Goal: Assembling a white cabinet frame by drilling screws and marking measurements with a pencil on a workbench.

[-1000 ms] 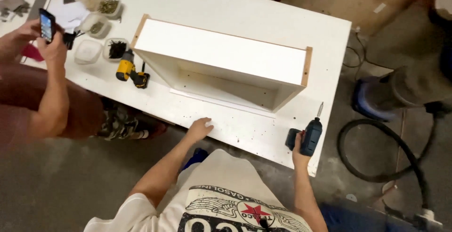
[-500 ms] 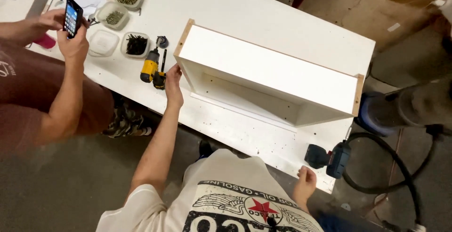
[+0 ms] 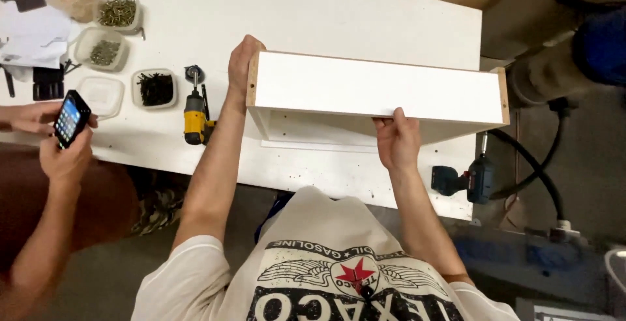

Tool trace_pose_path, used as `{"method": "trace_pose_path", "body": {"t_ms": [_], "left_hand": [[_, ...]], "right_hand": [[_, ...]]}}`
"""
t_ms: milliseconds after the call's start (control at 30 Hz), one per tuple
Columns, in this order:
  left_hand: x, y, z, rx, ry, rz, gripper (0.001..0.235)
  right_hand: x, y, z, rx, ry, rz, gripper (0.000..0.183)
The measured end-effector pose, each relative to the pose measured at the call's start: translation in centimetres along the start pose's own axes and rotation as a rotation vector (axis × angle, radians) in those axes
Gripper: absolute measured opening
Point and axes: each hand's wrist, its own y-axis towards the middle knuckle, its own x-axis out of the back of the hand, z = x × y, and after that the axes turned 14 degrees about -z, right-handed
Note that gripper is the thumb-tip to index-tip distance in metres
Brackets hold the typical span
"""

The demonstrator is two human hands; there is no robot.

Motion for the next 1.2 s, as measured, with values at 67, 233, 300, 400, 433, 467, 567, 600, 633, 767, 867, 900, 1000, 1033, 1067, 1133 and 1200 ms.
{"method": "trace_pose_path", "body": {"t_ms": [67, 233, 300, 400, 433, 467, 567, 600, 633, 767, 867, 900, 1000, 1033, 1067, 1133, 1200], "left_hand": [[0.7, -2.8, -3.2, 0.010, 0.025, -0.024, 0.057], [-0.7, -10.0, -9.8, 0.136, -0.214, -0.164, 0.043], [-2.4, -12.7, -10.5, 0.142, -0.322, -0.263, 0.032], [-5.2, -16.3, -13.1, 0.171, -0.326, -0.181, 0.028], [-6.3, -17.6, -13.2, 0.164, -0.323, -0.193, 0.028], [-7.4, -18.8, -13.3, 0.166, -0.338, -0.134, 0.027], [-10.3, -21.5, -13.4, 0.178, -0.354, -0.041, 0.026], [-11.3, -22.1, -13.4, 0.195, -0.368, 0.013, 0.025], [-12.0, -22.5, -13.5, 0.192, -0.363, 0.006, 0.025], [-14.4, -23.2, -14.2, 0.225, -0.320, 0.104, 0.029], [-15.1, -22.8, -14.8, 0.235, -0.241, 0.135, 0.031], [-15.3, -22.6, -14.9, 0.234, -0.192, 0.137, 0.032], [-14.6, -19.3, -19.6, 0.085, 0.062, 0.242, 0.033], [-15.1, -17.8, -23.1, 0.091, 0.063, 0.241, 0.033], [-15.5, -16.4, -26.4, -0.118, 0.165, 0.360, 0.028], [-16.3, -14.6, -33.3, -0.321, 0.260, 0.477, 0.028], [-17.1, -14.0, -40.5, -0.735, 0.361, 0.713, 0.024]], "right_hand": [[-4.0, -2.2, 4.5, 0.010, -0.002, -0.023, 0.048], [-7.4, -1.0, 9.9, 0.014, -0.026, -0.061, 0.051], [-8.8, 0.9, 11.0, -0.004, 0.044, -0.048, 0.052], [-8.0, 4.6, 11.0, -0.048, 0.078, -0.154, 0.058], [-7.4, 5.5, 11.1, -0.053, 0.078, -0.141, 0.058], [-6.9, 6.3, 11.2, -0.085, 0.076, -0.179, 0.067], [-6.7, 7.3, 12.0, -0.137, 0.038, -0.203, 0.083], [-6.8, 7.3, 12.5, -0.142, 0.003, -0.204, 0.089], [-7.3, 7.1, 13.0, -0.147, 0.005, -0.198, 0.089], [-8.3, 7.0, 14.4, -0.232, 0.004, -0.195, 0.087], [-8.0, 7.9, 14.2, -0.286, -0.002, -0.202, 0.087], [-7.8, 8.3, 14.2, -0.310, -0.019, -0.204, 0.088], [-3.7, 11.5, 10.9, -0.331, -0.007, -0.095, 0.080], [-2.9, 12.8, 10.1, -0.335, -0.010, -0.097, 0.080], [-2.1, 14.0, 9.1, -0.317, -0.013, -0.053, 0.076], [-2.3, 14.5, 9.6, -0.304, -0.024, -0.014, 0.071], [-4.3, 12.9, 12.6, -0.397, -0.040, -0.071, 0.039]]}}
